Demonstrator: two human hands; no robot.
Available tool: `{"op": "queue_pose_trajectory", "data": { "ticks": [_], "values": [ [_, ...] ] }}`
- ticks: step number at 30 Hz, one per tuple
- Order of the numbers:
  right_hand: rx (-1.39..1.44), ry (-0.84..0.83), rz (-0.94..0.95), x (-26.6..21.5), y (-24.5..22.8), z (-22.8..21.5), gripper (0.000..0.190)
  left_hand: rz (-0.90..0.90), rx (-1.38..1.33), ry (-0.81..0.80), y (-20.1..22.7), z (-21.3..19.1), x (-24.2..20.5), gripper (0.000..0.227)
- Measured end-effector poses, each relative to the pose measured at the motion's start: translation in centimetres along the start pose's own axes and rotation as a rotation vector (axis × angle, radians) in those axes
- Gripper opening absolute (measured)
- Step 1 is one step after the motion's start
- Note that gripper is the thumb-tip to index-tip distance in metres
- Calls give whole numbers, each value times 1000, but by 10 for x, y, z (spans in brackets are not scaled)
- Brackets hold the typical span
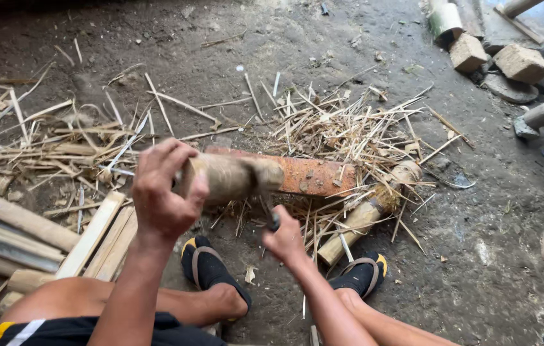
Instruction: The person uses a machete to shape a cylindrical bamboo piece, repeatedly striking and rotating it to smooth the surface and hollow the interior. The person then uses a wooden mallet to split the bamboo piece into smaller sections.
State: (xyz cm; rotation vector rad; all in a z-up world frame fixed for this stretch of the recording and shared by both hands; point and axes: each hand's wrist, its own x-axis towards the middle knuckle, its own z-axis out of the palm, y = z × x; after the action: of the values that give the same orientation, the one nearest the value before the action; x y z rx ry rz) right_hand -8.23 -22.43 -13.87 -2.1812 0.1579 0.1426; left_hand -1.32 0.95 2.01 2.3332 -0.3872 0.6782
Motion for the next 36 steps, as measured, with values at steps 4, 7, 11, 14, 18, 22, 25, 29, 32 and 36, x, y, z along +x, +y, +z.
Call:
{"op": "queue_pose_trajectory", "data": {
  "ticks": [4,7,11,14,18,22,25,29,32,36],
  "values": [
    [-83,43,72,21,18,-11,20,-30,-15,17,-9,-12,-3,33],
    [-58,-112,172,-7,17,-21,24,-41,-24,28,-9,-2,-10,35],
    [14,-167,-147,-28,-6,-14,24,-14,-16,53,-9,3,-14,38],
    [52,-72,117,2,-10,-18,31,3,-9,40,-8,3,-8,38],
    [-98,13,120,27,3,-32,23,4,-15,61,-4,4,1,39],
    [-45,-119,74,-7,10,-22,28,-12,-7,39,-2,6,-6,38],
    [-32,-88,-114,-14,10,-10,24,23,9,42,-4,4,-10,35],
    [-136,13,246,14,20,-12,19,-12,-4,28,-2,1,-6,33],
    [-76,45,139,20,32,-12,25,24,14,66,0,3,-2,33],
    [-56,-105,3,-7,48,3,26,6,5,65,-1,2,-8,35]
  ]
}}
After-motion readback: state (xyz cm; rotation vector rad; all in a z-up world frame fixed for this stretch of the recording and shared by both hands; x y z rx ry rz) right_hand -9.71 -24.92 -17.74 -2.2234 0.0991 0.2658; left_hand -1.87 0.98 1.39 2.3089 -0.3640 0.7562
